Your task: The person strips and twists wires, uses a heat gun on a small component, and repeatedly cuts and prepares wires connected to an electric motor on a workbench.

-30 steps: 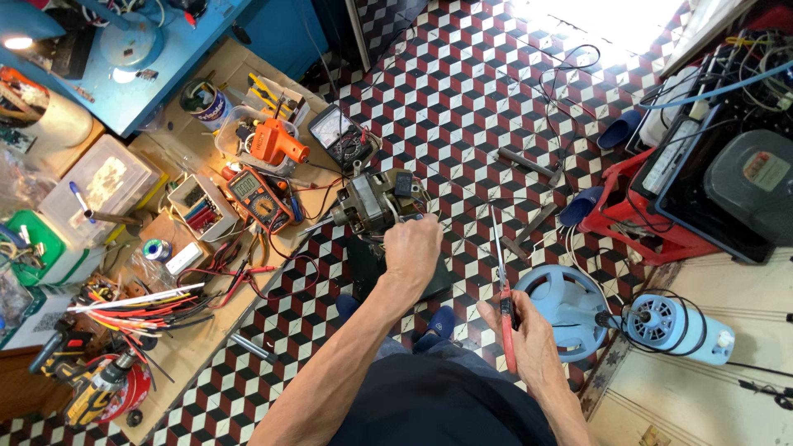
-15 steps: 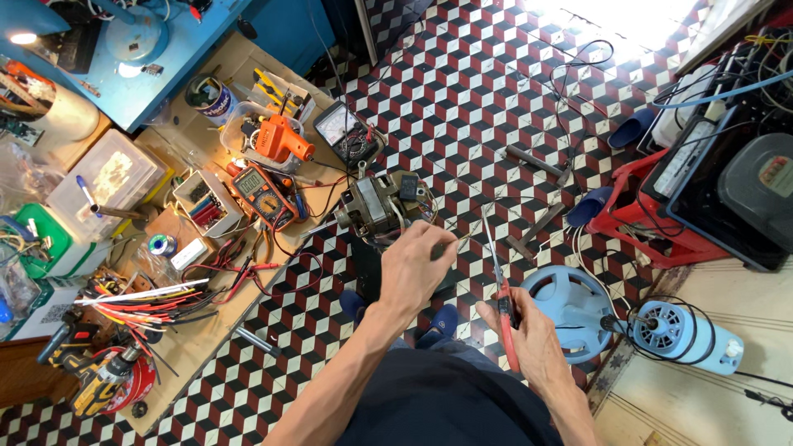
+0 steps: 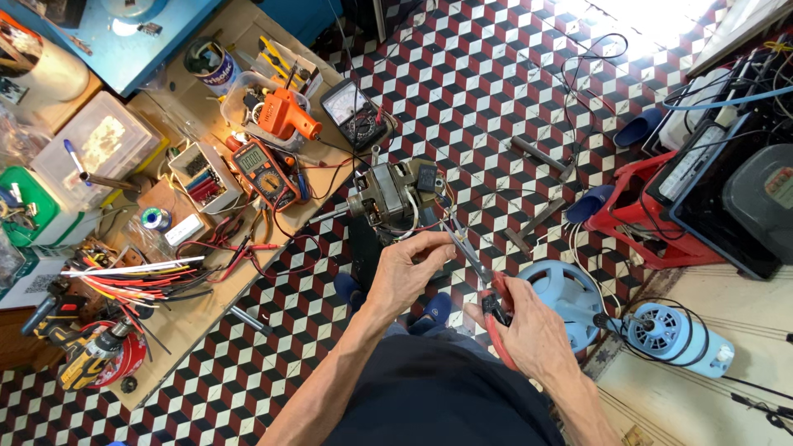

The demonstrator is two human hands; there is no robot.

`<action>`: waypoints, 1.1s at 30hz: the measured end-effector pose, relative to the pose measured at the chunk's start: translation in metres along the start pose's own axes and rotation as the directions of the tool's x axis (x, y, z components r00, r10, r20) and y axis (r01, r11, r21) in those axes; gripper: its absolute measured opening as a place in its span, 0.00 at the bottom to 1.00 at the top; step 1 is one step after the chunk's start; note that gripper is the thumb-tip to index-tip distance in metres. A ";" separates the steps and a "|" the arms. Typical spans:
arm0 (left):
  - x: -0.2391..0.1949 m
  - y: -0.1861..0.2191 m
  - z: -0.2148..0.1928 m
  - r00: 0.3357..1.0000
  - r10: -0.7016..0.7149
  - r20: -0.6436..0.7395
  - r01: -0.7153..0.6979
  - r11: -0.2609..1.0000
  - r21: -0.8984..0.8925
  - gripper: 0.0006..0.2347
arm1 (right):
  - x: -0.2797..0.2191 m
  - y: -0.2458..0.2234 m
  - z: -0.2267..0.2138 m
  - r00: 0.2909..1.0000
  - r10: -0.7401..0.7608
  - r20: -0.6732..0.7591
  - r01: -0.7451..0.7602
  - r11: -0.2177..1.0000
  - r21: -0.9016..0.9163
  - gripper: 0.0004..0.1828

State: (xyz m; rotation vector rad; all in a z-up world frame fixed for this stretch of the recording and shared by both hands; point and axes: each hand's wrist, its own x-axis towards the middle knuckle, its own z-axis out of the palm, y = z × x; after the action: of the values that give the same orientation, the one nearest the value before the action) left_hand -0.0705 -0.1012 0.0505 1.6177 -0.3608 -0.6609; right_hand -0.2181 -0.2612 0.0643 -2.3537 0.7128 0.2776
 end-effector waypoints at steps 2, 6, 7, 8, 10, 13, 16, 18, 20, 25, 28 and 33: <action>0.001 0.001 -0.002 0.996 -0.077 -0.039 0.080 0.992 0.099 0.09 | 0.000 -0.003 -0.001 1.000 0.012 -0.009 -0.012 1.000 0.014 0.35; 0.003 0.001 -0.005 0.999 0.017 0.031 -0.019 0.997 0.072 0.08 | -0.002 -0.007 0.000 0.991 -0.085 -0.100 0.087 0.996 0.017 0.36; 0.004 0.000 -0.006 0.998 0.038 0.041 -0.040 0.998 0.045 0.08 | -0.002 -0.008 0.001 0.990 -0.084 -0.112 0.088 0.996 0.029 0.36; 0.005 -0.001 -0.005 0.997 0.060 0.053 -0.061 0.998 0.018 0.08 | -0.003 -0.008 0.001 0.989 -0.082 -0.126 0.088 0.995 0.040 0.36; 0.006 -0.004 -0.005 0.995 0.081 0.064 -0.080 0.997 -0.008 0.08 | -0.002 -0.007 0.002 0.996 0.003 -0.084 -0.001 1.000 0.025 0.35; 0.007 -0.007 -0.007 0.993 0.092 0.075 -0.090 0.995 -0.035 0.08 | -0.002 -0.007 0.004 0.996 0.051 -0.070 -0.049 0.998 0.031 0.36; 0.009 -0.005 -0.007 0.985 0.157 0.068 -0.160 0.986 0.039 0.08 | -0.003 -0.009 0.006 0.990 -0.006 -0.142 0.011 0.999 0.040 0.37; 0.008 -0.003 -0.006 0.977 0.209 0.037 -0.211 0.974 0.081 0.08 | -0.004 -0.012 0.008 0.982 -0.033 -0.185 0.037 0.999 0.015 0.37; 0.007 -0.001 -0.004 0.968 0.250 -0.020 -0.247 0.965 0.085 0.07 | -0.004 -0.015 0.009 0.978 -0.031 -0.204 0.024 0.999 -0.034 0.36; 0.008 0.000 -0.005 0.946 0.322 -0.024 -0.315 0.938 0.145 0.05 | -0.003 -0.021 0.009 0.977 -0.053 -0.206 0.046 0.998 -0.038 0.36; 0.010 -0.002 -0.006 0.950 0.313 -0.017 -0.309 0.944 0.118 0.05 | -0.002 -0.020 0.008 0.981 -0.066 -0.185 0.064 0.998 -0.018 0.35; 0.007 -0.001 -0.005 0.959 0.283 -0.014 -0.281 0.955 0.095 0.04 | -0.001 -0.013 0.013 0.987 -0.032 -0.158 0.032 0.999 -0.003 0.32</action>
State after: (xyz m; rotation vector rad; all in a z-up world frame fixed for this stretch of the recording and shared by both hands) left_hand -0.0622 -0.1006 0.0480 1.6205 -0.5969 -0.4086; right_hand -0.2118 -0.2439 0.0623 -2.4047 0.7478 0.0778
